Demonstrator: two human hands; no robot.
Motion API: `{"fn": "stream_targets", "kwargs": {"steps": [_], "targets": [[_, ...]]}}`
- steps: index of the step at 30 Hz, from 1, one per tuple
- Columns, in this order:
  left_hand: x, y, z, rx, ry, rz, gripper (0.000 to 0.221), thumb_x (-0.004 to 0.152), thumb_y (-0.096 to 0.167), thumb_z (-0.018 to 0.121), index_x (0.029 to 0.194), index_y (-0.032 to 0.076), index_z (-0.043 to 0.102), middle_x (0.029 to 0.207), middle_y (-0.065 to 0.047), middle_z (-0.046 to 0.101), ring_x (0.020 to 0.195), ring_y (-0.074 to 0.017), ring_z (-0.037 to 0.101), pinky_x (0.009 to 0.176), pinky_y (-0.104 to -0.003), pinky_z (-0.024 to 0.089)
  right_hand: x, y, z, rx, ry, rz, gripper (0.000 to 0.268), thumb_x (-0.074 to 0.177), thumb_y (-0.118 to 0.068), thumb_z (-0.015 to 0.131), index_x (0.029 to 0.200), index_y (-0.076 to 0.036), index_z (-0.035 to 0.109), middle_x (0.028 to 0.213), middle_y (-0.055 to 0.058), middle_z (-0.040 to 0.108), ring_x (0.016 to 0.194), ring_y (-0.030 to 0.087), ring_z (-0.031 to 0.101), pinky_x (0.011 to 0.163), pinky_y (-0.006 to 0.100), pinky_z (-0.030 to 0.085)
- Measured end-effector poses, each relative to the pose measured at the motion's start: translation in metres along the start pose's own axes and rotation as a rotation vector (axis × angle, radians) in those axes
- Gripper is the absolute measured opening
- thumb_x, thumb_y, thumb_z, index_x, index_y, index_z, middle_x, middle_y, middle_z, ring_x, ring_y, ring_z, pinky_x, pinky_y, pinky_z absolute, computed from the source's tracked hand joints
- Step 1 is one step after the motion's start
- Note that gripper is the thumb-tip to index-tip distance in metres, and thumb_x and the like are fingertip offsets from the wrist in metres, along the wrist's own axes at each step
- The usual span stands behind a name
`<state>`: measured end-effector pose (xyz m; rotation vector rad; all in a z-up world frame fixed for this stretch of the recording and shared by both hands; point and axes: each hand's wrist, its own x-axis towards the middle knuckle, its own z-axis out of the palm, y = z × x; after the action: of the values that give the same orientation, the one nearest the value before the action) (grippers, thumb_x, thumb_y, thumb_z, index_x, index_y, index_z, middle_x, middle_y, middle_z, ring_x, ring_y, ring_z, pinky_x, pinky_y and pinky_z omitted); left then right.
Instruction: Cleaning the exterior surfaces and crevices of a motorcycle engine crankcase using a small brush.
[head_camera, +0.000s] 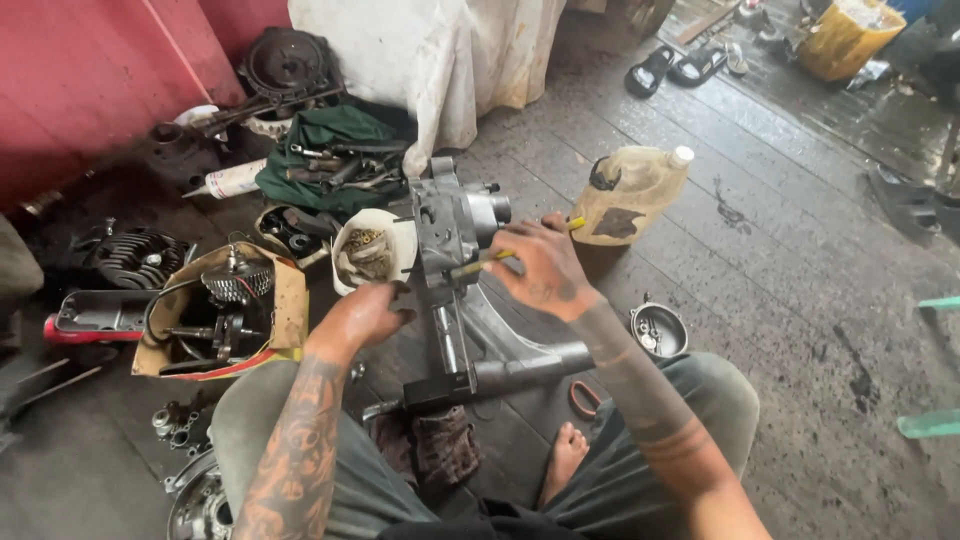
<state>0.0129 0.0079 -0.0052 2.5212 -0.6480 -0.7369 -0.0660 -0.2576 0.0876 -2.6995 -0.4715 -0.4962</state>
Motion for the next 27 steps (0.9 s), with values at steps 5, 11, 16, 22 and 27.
{"fn": "stream_targets", "kwargs": {"steps": [5,11,16,22,27], "targets": [[0.005,0.001,-0.008,0.017,0.018,0.030,0.057,0.091,0.040,0.065,0.140,0.013,0.061,0.132,-0.019,0.069,0.127,-0.0370,0.063,0.106,-0.051,0.053,0.001,0.020,-0.004,0.155,0.124,0.062,0.010,0.090,-0.023,0.078,0.090,-0.020,0.069,0.075,0.001,0.065,0.077,0.025,0.067,0.096,0.045,0.040],[0.015,-0.010,0.006,0.029,-0.002,-0.016,0.057,0.089,0.046,0.065,0.140,0.019,0.062,0.133,-0.014,0.070,0.127,-0.0335,0.064,0.105,-0.049,0.054,0.004,0.022,-0.001,0.174,0.139,0.091,0.009,0.094,-0.022,0.077,0.092,-0.020,0.069,0.075,-0.001,0.063,0.076,0.023,0.066,0.093,0.041,0.040],[-0.002,0.014,-0.002,0.020,0.004,-0.045,0.056,0.089,0.043,0.066,0.131,0.008,0.067,0.129,-0.022,0.070,0.123,-0.0388,0.065,0.105,-0.052,0.054,0.004,0.026,0.000,0.108,0.105,0.074,0.010,0.093,-0.019,0.078,0.091,-0.019,0.068,0.072,0.000,0.060,0.075,0.022,0.064,0.094,0.044,0.039],[0.001,0.017,-0.002,0.047,0.030,-0.054,0.053,0.088,0.045,0.067,0.123,0.006,0.071,0.121,-0.020,0.073,0.119,-0.0361,0.068,0.100,-0.051,0.056,0.012,0.023,0.003,0.070,0.035,0.025,0.011,0.094,-0.027,0.076,0.091,-0.021,0.068,0.077,0.000,0.066,0.078,0.021,0.068,0.100,0.044,0.039],[0.000,0.019,-0.003,0.064,0.030,-0.014,0.058,0.087,0.047,0.069,0.122,0.000,0.071,0.118,-0.023,0.073,0.116,-0.0389,0.069,0.097,-0.053,0.057,0.021,0.037,0.010,0.115,0.020,0.055,0.010,0.094,-0.026,0.077,0.093,-0.020,0.070,0.080,0.002,0.069,0.082,0.025,0.070,0.100,0.050,0.038]]}}
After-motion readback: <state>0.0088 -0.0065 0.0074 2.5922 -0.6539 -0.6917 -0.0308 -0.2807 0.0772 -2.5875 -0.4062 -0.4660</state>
